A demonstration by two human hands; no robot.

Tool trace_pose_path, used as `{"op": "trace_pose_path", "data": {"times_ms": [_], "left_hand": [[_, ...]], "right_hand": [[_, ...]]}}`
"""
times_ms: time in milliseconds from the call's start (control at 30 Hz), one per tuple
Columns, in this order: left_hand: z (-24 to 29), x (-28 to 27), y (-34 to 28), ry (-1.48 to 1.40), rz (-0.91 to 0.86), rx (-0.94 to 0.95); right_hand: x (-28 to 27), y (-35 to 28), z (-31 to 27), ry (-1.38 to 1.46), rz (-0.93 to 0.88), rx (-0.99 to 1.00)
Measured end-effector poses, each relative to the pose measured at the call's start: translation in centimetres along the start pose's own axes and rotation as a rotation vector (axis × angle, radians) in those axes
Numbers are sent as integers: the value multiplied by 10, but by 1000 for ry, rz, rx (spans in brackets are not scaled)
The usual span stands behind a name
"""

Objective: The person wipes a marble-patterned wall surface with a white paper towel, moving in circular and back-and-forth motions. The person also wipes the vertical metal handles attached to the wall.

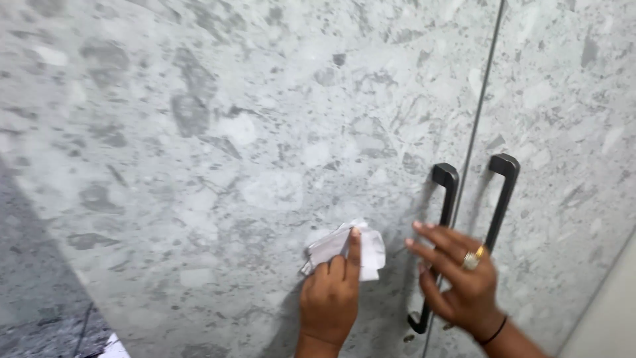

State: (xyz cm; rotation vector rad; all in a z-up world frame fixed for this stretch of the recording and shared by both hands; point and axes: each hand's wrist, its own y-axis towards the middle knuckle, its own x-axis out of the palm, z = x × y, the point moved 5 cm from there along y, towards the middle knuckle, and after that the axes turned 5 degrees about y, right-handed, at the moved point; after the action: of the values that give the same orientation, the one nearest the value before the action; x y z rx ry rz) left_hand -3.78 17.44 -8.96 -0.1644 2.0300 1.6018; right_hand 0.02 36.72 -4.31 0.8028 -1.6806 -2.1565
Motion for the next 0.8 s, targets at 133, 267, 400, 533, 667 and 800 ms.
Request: {"op": "trace_pose_path", "data": {"times_ms": [133, 267, 400, 533, 667, 800], "left_hand": [[33, 2, 15, -40, 72, 17], [50, 10, 21, 20, 132, -24], [68, 22, 21, 0, 101, -44], [82, 27, 20, 21, 107, -71], [99, 61, 0, -46, -1, -50], [105, 61, -1, -84, 0, -130]], "right_hand": [[5, -28, -2, 40, -73, 148], [20, -44, 7, -28, -17, 96], [40, -85, 27, 124, 149, 300], [76, -143, 56, 218, 90, 605], [79, -141, 55, 439, 139, 626], [81, -152, 58, 454, 130, 628]]}}
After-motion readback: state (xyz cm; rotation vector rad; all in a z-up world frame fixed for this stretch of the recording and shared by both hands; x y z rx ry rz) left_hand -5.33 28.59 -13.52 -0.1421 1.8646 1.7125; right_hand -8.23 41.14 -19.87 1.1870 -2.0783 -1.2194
